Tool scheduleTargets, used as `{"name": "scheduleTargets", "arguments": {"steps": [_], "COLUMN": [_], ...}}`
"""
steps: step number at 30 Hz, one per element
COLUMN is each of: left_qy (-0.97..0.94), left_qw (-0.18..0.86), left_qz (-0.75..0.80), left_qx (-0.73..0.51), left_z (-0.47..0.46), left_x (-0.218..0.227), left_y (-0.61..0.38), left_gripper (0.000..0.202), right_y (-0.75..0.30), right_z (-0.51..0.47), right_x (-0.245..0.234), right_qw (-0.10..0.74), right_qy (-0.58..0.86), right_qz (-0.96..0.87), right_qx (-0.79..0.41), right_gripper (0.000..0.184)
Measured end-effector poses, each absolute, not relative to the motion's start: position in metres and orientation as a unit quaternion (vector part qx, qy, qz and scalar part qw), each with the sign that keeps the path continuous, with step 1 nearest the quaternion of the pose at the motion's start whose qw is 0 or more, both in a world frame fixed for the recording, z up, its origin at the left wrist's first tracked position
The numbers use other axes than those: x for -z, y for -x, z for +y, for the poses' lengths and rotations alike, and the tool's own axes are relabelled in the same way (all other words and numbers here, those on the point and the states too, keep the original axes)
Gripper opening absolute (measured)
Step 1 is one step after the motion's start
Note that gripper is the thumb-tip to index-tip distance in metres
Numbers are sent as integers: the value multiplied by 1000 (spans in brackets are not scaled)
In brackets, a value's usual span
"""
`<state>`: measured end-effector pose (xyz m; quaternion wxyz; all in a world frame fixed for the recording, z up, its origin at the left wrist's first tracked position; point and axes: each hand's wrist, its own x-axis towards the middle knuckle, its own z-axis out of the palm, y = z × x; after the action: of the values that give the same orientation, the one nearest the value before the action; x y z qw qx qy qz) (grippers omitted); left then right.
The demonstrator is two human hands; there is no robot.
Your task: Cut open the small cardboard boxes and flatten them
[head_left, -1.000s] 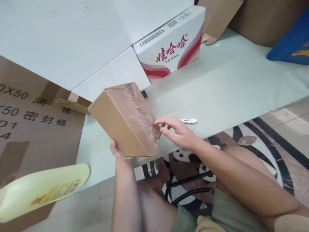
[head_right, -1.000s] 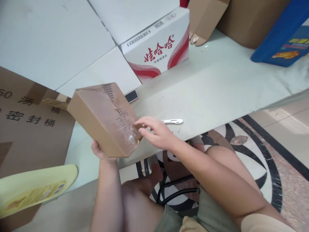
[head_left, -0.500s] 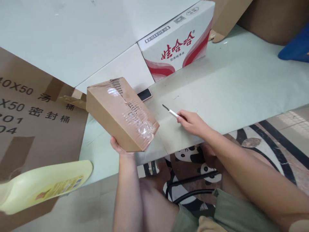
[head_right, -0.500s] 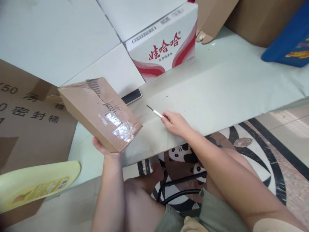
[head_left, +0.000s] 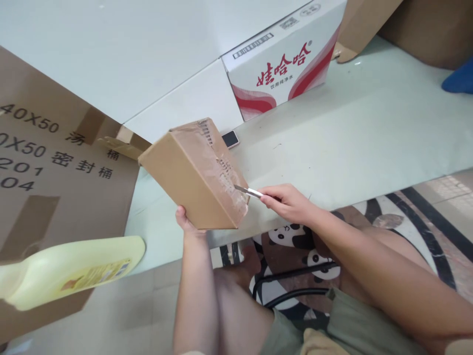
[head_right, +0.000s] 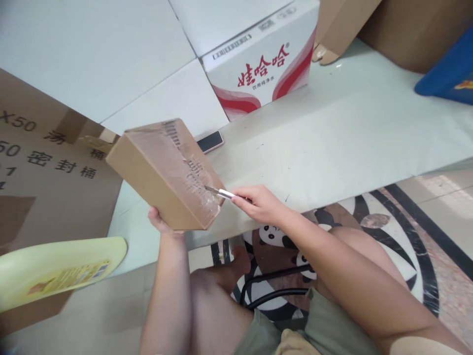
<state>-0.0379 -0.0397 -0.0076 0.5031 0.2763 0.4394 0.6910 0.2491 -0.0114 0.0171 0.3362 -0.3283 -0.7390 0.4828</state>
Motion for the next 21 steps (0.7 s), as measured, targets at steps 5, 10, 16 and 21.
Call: {"name": "scheduleTargets", "arguments": {"steps": [5, 10, 16, 21], "left_qy": [-276, -271, -261, -259], "left_qw": [488, 491, 486, 493], "left_qz": [424, 425, 423, 424], "left_qx": [-711, -710, -719, -714], "left_z": [-36, -33, -29, -27], "left_x": [6, 6, 8, 9], "left_y": [32, 28, 26, 23], "left_gripper": [65, 62, 65, 63], "right_y": [-251, -256, -261, -264], "right_z": [-12, -9, -7, -6], "right_x": [-19, -23, -26, -27], "right_qw": [285, 256, 221, 217], "right_qy": [365, 386, 383, 381], "right_qz": [-752, -755, -764, -763], "right_qx": [-469, -464, -470, -475], "right_gripper": [36, 36, 33, 31]}}
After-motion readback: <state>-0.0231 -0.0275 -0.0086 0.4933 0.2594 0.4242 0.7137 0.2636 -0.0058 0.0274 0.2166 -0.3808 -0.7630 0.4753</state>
